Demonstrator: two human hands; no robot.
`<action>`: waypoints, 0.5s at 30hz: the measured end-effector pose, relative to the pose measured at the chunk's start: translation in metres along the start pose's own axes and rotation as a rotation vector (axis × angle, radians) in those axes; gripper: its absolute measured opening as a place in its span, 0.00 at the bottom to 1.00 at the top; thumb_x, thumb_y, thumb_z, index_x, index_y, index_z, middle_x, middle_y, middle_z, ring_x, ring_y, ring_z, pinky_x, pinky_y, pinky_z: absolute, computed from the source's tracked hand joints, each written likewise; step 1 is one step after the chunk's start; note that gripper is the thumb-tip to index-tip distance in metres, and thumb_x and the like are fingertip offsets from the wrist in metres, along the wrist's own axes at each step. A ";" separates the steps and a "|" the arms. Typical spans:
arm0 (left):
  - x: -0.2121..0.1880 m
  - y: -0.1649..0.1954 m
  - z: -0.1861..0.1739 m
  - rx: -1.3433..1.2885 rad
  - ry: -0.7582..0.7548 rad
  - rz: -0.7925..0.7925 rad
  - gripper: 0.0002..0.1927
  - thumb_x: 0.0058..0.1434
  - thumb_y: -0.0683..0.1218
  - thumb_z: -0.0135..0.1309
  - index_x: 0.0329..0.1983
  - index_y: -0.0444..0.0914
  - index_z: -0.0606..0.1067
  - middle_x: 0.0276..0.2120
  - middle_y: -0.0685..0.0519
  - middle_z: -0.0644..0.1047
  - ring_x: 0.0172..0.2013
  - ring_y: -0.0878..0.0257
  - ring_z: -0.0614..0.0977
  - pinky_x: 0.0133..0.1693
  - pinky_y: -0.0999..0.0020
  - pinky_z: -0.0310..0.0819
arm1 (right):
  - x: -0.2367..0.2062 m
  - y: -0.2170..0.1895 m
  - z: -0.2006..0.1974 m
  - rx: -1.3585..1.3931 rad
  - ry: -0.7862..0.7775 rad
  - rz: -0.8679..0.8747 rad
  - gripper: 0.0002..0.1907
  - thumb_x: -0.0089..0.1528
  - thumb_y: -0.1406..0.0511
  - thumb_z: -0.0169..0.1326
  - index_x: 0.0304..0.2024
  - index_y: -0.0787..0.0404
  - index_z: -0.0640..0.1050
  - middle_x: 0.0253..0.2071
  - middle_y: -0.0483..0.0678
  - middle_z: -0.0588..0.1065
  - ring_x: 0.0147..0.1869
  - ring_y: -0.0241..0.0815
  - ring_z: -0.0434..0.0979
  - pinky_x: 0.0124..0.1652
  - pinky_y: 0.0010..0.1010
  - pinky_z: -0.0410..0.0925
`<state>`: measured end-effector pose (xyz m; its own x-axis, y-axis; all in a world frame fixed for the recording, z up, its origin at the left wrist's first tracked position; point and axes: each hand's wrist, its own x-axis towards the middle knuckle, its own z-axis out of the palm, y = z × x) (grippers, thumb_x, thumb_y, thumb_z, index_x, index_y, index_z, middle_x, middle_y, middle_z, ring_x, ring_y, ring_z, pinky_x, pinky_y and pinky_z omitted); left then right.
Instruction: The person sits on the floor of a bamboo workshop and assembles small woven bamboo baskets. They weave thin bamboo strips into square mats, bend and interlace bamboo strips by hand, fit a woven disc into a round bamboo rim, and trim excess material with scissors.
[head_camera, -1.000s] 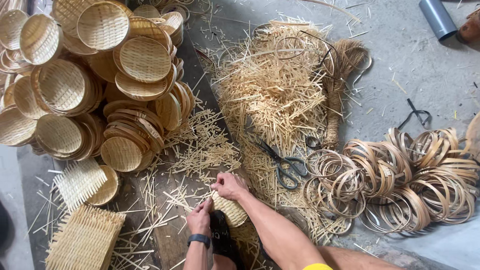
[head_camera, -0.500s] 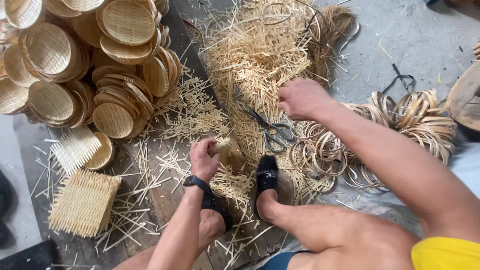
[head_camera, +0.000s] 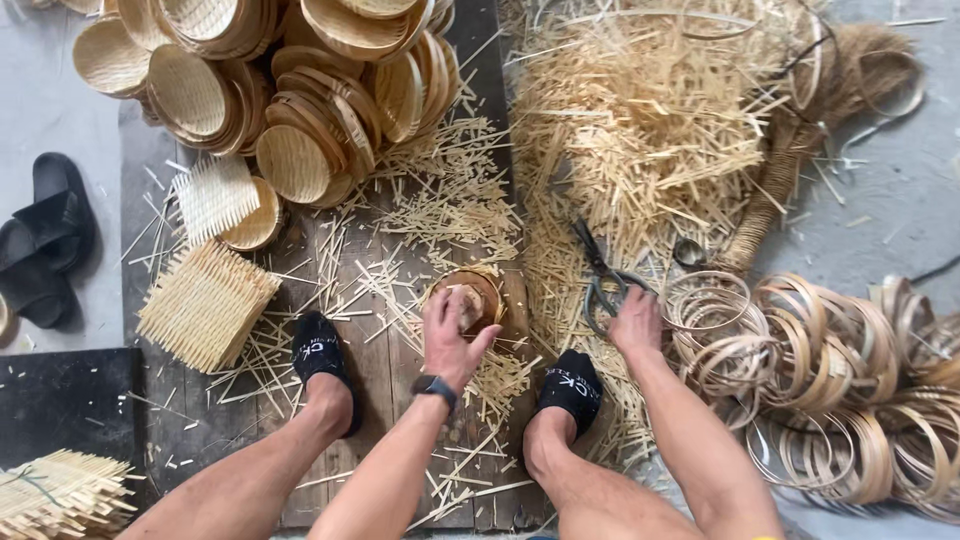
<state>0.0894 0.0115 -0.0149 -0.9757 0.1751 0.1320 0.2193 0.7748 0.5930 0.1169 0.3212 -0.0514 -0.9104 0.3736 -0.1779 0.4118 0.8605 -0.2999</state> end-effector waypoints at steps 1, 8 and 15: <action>0.007 0.005 0.008 -0.032 -0.003 -0.050 0.41 0.48 0.45 0.70 0.65 0.38 0.67 0.59 0.37 0.68 0.59 0.41 0.68 0.59 0.47 0.65 | 0.005 0.002 0.002 0.075 -0.120 0.095 0.35 0.48 0.62 0.69 0.54 0.72 0.71 0.46 0.65 0.76 0.51 0.62 0.78 0.52 0.47 0.71; 0.018 -0.006 0.015 -0.159 0.088 0.281 0.36 0.61 0.33 0.60 0.72 0.44 0.67 0.61 0.49 0.72 0.60 0.48 0.71 0.64 0.54 0.69 | 0.009 0.017 0.000 0.698 -0.637 0.270 0.26 0.50 0.67 0.62 0.51 0.67 0.76 0.39 0.57 0.81 0.41 0.52 0.81 0.43 0.37 0.73; 0.046 -0.016 -0.006 -0.047 -0.295 0.411 0.41 0.41 0.29 0.56 0.61 0.47 0.72 0.60 0.51 0.73 0.61 0.45 0.70 0.64 0.49 0.68 | -0.033 -0.013 -0.021 0.191 -0.268 0.026 0.28 0.59 0.47 0.61 0.43 0.65 0.77 0.39 0.57 0.78 0.44 0.53 0.79 0.46 0.41 0.72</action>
<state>0.0413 0.0035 -0.0134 -0.7654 0.6291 0.1358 0.5779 0.5790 0.5751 0.1406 0.3050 -0.0215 -0.8665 0.2686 -0.4208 0.4585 0.7615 -0.4581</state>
